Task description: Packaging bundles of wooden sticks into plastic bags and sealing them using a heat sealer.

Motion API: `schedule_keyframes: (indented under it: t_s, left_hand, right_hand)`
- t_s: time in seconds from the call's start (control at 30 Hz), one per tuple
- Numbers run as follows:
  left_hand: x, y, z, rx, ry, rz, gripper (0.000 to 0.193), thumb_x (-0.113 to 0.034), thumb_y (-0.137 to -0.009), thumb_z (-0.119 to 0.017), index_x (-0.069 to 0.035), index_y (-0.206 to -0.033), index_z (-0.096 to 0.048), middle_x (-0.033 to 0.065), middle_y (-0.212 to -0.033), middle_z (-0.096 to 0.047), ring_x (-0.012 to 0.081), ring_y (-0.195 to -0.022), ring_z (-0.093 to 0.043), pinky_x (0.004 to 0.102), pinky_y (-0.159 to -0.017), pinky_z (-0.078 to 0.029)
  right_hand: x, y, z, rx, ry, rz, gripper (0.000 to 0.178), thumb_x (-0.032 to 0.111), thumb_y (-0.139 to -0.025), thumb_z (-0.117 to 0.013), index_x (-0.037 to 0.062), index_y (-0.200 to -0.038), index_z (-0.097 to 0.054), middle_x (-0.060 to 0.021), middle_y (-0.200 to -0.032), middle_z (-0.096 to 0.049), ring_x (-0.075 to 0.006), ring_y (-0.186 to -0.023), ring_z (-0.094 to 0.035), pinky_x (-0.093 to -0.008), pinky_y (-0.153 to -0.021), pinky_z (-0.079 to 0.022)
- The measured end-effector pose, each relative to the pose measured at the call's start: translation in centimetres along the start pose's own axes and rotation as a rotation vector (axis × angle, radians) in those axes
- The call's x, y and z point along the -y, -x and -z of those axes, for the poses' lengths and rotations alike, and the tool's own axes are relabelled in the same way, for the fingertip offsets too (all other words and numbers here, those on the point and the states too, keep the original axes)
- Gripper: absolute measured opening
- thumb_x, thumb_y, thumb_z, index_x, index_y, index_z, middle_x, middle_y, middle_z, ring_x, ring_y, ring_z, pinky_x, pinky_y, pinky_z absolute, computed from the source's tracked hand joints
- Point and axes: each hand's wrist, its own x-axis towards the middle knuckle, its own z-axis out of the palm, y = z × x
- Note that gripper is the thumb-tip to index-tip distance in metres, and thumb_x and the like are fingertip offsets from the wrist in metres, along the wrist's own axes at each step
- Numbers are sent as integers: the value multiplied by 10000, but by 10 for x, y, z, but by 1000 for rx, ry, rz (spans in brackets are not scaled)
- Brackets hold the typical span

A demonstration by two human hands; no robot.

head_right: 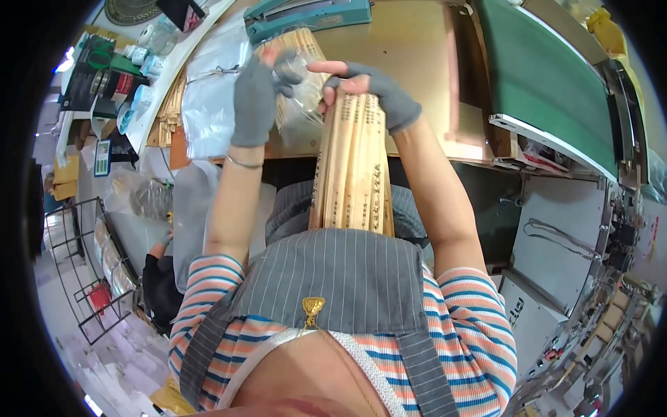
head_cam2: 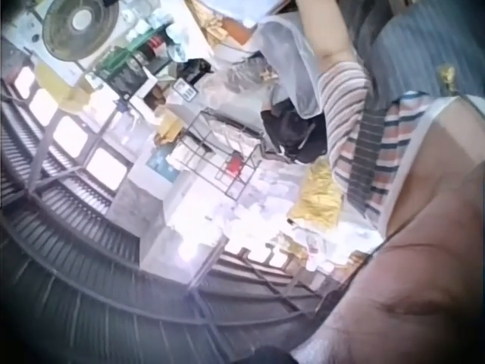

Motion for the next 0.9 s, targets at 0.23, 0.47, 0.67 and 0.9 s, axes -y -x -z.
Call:
schedule_keyframes:
  t_s: [0.23,0.47,0.67,0.9]
  left_hand:
    - [24,31,-1,-30,-1190,-818,96,-150,-861,-589,-56,-876,-604,73,-646,-529,191,-527,-507,299,-530,-426]
    - [82,102,29,-26,-1074,-688,288,-181,-846,-629,-57,-655,-452,73,-569,-414,193,-491,-443,310,-476,-346]
    - [38,55,-26,65,-1199,-304,178,-188,-836,-583,-56,-739,-514,130,-627,-534,289,-558,-562,386,-533,-436]
    - [-44,-105,30,189,-1789,-983,217,-209,-876,-574,-39,-962,-678,105,-793,-694,128,-635,-643,257,-583,-492]
  right_hand:
    - [-4,-7,-9,125,144,265,645,435,-889,-503,13,-1362,-382,-169,-1143,-582,-259,-1048,-582,-369,-924,-466]
    - [-110,118,-46,-430,-350,-226,572,427,-909,-507,31,-1313,-420,-125,-1193,-570,-224,-977,-619,-327,-834,-525]
    - [-28,83,-23,-812,1691,358,207,259,-833,-656,69,-903,-613,-87,-602,-551,-196,-514,-527,-311,-521,-432]
    - [115,33,-20,-751,2165,406,164,167,-776,-590,50,-891,-590,-93,-702,-596,-190,-648,-582,-306,-619,-462]
